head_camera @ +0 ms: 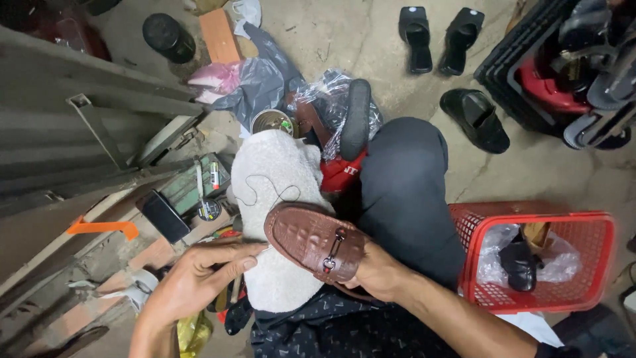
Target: The person is sewing a brown leather loafer using a needle and thread. They repeatedly pass the needle through the shoe's upper and pull the thread tight to secure the stitches. The shoe is held in place on a white cloth on their lap.
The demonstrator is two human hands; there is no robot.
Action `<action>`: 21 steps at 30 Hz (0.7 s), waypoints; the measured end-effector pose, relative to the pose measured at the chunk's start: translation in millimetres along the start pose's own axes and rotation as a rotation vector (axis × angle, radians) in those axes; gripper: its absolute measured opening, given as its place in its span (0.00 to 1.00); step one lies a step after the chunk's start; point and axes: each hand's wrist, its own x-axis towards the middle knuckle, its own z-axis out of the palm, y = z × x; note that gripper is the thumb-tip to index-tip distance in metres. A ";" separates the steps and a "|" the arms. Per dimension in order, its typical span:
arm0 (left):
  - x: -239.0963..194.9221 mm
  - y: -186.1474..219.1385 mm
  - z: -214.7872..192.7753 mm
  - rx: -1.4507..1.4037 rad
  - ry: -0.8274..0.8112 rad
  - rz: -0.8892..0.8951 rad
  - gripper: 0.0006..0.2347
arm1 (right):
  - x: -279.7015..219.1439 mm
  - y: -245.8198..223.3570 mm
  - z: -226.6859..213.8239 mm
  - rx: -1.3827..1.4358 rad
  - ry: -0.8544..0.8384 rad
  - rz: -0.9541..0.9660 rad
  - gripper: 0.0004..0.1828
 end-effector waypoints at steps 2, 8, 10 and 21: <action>4.1 7.5 -5.7 0.009 -0.083 0.033 0.15 | 4.3 1.9 1.4 0.050 -0.011 0.029 0.16; 17.0 18.4 -22.0 0.243 -0.207 0.074 0.17 | 13.9 8.8 1.3 0.158 -0.015 0.092 0.14; 19.4 29.4 -25.2 0.317 -0.225 0.034 0.15 | 12.5 12.3 0.7 0.188 -0.016 0.107 0.14; 21.0 51.0 -14.2 0.654 -0.201 -0.041 0.17 | 11.6 28.3 -3.1 0.398 0.000 0.180 0.13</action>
